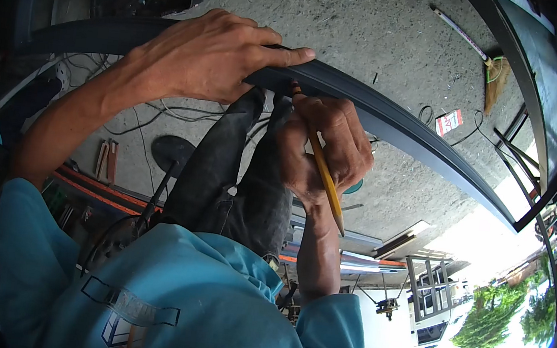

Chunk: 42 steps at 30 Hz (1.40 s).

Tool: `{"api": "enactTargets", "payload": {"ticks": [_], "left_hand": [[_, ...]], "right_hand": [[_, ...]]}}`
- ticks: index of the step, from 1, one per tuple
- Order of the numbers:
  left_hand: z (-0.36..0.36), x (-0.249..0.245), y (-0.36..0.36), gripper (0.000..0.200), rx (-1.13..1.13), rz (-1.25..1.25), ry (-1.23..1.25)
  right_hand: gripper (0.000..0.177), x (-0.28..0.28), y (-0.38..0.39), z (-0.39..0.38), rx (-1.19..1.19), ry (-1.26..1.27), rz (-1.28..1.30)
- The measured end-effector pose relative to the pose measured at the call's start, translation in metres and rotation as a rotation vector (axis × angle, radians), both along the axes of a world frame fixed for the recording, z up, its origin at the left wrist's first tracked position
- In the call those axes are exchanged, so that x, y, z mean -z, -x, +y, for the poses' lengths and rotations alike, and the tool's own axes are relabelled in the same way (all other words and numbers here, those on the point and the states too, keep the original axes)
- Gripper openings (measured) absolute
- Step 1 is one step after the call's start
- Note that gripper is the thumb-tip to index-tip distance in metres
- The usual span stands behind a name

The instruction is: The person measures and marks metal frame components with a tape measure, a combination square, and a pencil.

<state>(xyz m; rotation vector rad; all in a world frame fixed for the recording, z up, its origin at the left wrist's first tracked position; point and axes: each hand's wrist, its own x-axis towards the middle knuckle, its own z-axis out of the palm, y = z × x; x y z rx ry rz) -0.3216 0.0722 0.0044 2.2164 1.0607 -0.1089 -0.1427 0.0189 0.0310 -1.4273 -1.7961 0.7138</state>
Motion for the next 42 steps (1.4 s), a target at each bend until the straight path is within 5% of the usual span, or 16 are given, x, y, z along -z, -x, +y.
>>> {"api": "enactTargets", "payload": {"ticks": [32, 35, 37, 42], "left_hand": [[0.001, -0.004, -0.002, 0.061, -0.003, 0.034, -0.026], [0.003, -0.008, -0.002, 0.060, -0.008, 0.033, 0.003], [0.001, -0.004, -0.001, 0.060, -0.012, 0.009, -0.023], [0.000, -0.004, -0.002, 0.061, -0.010, -0.005, -0.040]], "right_hand": [[0.012, -0.006, 0.000, 0.002, -0.039, 0.176, -0.009], [0.012, 0.001, 0.006, 0.006, 0.116, 0.118, 0.050], [0.017, -0.006, -0.003, 0.011, 0.174, 0.300, 0.485], [0.017, -0.008, -0.015, 0.006, 0.061, 0.350, 0.492]]}}
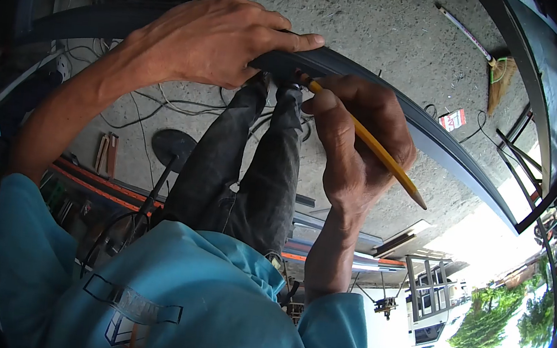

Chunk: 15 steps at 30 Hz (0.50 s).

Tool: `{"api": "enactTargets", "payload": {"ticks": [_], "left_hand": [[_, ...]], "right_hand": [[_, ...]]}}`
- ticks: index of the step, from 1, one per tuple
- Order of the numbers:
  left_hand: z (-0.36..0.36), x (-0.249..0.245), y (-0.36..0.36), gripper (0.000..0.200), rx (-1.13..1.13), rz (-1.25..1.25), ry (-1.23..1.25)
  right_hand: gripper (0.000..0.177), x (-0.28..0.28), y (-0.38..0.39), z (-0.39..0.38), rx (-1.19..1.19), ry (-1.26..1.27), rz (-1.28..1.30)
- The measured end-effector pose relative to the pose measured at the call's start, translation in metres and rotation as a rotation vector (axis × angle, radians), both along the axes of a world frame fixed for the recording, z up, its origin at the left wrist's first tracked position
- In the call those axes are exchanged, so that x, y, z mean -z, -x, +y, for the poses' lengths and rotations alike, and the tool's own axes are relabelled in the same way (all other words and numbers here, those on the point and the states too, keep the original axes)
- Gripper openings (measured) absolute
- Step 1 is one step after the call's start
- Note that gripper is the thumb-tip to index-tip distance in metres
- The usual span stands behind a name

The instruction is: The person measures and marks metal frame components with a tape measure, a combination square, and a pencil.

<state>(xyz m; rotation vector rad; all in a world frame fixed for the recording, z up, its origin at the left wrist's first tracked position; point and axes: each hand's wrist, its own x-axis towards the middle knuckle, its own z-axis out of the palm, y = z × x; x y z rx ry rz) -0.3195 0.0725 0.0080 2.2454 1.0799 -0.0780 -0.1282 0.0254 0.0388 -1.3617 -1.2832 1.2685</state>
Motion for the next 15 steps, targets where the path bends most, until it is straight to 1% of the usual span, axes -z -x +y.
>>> {"api": "enactTargets", "payload": {"ticks": [4, 6, 7, 9, 11, 13, 14, 15], "left_hand": [[0.000, 0.001, -0.001, 0.062, 0.002, 0.037, 0.019], [0.000, 0.002, 0.000, 0.061, 0.014, 0.010, -0.009], [0.000, 0.002, 0.000, 0.061, 0.013, 0.010, -0.010], [0.001, 0.000, 0.000, 0.059, 0.013, 0.004, -0.005], [-0.004, 0.007, 0.000, 0.059, 0.016, 0.008, -0.043], [-0.002, 0.005, 0.000, 0.059, 0.017, 0.014, -0.101], [-0.001, 0.000, 0.000, 0.061, 0.025, 0.059, 0.005], [0.002, -0.006, -0.002, 0.062, 0.040, 0.099, 0.100]], "right_hand": [[0.014, -0.002, -0.001, -0.001, 0.004, 0.054, -0.074], [0.012, -0.001, 0.000, -0.004, -0.033, -0.036, -0.261], [0.012, -0.001, 0.000, -0.004, -0.033, -0.036, -0.261], [0.013, -0.001, 0.002, -0.005, -0.109, -0.225, -0.553], [0.014, 0.002, 0.002, -0.008, -0.101, -0.269, -0.547], [0.014, 0.003, -0.003, -0.007, -0.218, -0.335, -0.542], [0.013, -0.001, 0.001, -0.006, -0.167, -0.203, -0.462], [0.013, -0.006, 0.002, -0.009, -0.157, -0.222, -0.470]]}}
